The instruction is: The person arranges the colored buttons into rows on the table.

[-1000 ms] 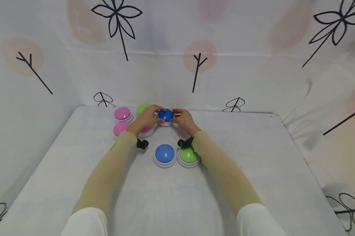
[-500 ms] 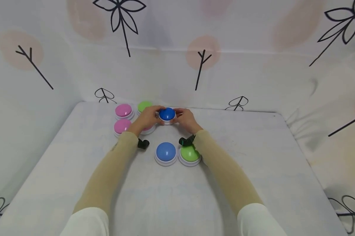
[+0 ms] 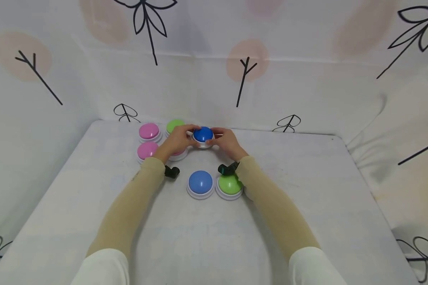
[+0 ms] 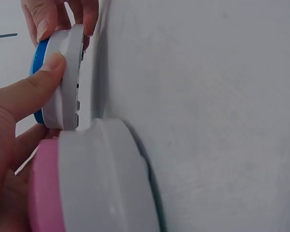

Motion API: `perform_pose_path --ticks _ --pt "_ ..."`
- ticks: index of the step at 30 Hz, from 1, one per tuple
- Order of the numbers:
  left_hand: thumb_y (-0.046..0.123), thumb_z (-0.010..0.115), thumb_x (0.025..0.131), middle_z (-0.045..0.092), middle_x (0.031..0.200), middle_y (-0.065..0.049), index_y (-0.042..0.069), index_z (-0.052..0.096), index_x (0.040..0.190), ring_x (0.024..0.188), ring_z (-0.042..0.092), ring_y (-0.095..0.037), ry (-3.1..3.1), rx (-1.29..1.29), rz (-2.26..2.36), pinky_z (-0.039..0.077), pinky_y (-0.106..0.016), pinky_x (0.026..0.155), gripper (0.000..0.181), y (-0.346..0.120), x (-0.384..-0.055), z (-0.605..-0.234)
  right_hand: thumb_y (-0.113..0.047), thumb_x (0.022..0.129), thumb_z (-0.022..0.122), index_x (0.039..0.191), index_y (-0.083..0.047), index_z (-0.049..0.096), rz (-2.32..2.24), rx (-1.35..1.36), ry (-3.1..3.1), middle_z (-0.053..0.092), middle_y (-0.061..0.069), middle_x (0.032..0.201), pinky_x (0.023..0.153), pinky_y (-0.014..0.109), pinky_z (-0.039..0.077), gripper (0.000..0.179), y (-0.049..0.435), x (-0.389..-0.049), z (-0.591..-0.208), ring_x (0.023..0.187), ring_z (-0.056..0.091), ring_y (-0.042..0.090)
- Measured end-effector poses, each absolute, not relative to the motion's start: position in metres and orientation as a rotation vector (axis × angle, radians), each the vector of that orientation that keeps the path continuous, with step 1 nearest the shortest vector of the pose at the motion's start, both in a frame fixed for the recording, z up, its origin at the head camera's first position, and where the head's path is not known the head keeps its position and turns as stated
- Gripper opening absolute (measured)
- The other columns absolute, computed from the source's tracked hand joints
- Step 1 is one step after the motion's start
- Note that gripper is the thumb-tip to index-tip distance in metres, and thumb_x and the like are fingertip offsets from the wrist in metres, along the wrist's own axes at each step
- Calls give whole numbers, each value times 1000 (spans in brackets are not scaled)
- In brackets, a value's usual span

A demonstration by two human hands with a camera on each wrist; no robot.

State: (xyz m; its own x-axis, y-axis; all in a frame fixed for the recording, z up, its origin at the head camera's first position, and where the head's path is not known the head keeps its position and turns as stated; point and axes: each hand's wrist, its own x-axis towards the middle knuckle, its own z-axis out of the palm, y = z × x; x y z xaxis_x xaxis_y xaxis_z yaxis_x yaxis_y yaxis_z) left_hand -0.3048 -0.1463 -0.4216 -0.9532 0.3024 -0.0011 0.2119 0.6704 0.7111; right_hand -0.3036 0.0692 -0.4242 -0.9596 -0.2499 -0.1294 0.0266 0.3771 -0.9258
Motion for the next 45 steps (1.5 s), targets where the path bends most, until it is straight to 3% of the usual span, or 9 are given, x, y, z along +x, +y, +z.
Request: perform_pose_path --ticks 10,25,45 --pt "27 82 85 56 141 -5 22 59 139 127 49 -24 2780 552 1143 45 -40 103 59 -135 -301 -407 -17 85 81 141 -8 56 -1636 -202 2409 56 13 140 103 39 47 62 85 -295 -407 124 55 29" --pt "32 82 84 54 144 -2 23 59 140 126 50 -24 2800 685 1179 49 -35 97 61 -99 -274 -386 -22 88 79 144 -15 54 -1607 -135 2477 44 9 151 107 48 42 62 124 -261 -382 134 46 30" --pt "31 79 87 56 140 -2 23 57 143 117 52 -21 2782 834 1133 50 -26 90 60 -42 -225 -380 -28 92 74 146 -12 51 -1582 -205 2552 47 11 148 108 55 38 61 189 -201 -384 135 44 34"
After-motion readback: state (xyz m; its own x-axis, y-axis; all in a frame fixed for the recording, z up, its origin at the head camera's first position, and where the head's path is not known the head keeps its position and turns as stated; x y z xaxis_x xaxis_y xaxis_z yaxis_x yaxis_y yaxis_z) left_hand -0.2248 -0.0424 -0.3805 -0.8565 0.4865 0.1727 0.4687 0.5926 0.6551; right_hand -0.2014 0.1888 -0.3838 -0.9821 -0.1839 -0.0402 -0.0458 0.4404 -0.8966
